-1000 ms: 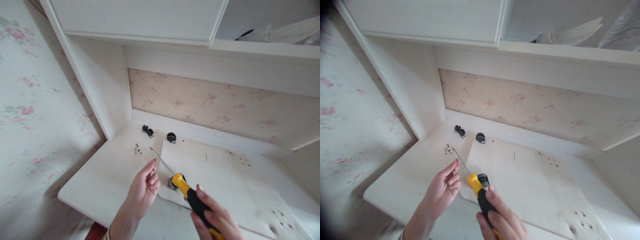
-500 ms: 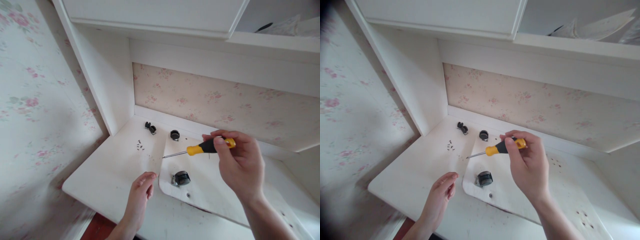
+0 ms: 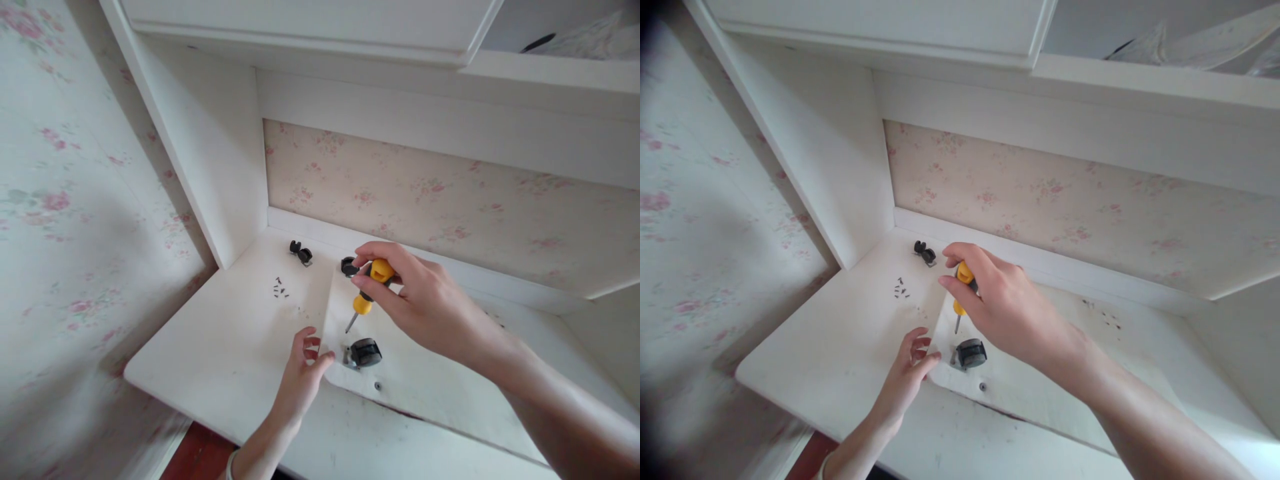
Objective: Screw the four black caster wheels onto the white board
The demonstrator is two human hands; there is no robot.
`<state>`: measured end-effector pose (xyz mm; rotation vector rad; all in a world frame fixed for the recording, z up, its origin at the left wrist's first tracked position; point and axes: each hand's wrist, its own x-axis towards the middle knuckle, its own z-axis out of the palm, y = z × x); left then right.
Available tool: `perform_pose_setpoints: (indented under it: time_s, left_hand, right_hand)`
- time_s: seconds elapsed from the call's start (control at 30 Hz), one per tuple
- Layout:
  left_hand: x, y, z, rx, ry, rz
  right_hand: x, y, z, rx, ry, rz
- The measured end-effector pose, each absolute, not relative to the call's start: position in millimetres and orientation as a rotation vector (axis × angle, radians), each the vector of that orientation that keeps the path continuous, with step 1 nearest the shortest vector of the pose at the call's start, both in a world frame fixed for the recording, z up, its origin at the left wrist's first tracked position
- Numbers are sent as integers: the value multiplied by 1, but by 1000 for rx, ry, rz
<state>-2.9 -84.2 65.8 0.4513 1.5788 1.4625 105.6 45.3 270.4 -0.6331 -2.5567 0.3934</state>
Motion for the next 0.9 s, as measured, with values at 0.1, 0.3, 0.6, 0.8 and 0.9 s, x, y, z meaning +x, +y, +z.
perform_pose_setpoints:
  time_s: [0.1,0.3,0.6,0.8,0.9]
  left_hand:
    - [-3,-79,63,448,1514,1464]
    - [-5,-69,66,433,1507,1439]
    - [-1,-61,71,486,1420,1485]
    - [-1,-61,72,487,1433,1531]
    - [0,-61,75,495,1444,1523]
  right_hand:
    - [102,43,273,-618,-2593,406]
    - [97,40,274,-575,-2688,383]
    - [90,30,278,-563,-2784,342]
    - [93,26,276,-483,-2806,306]
    - [94,25,276,-445,-2815,282]
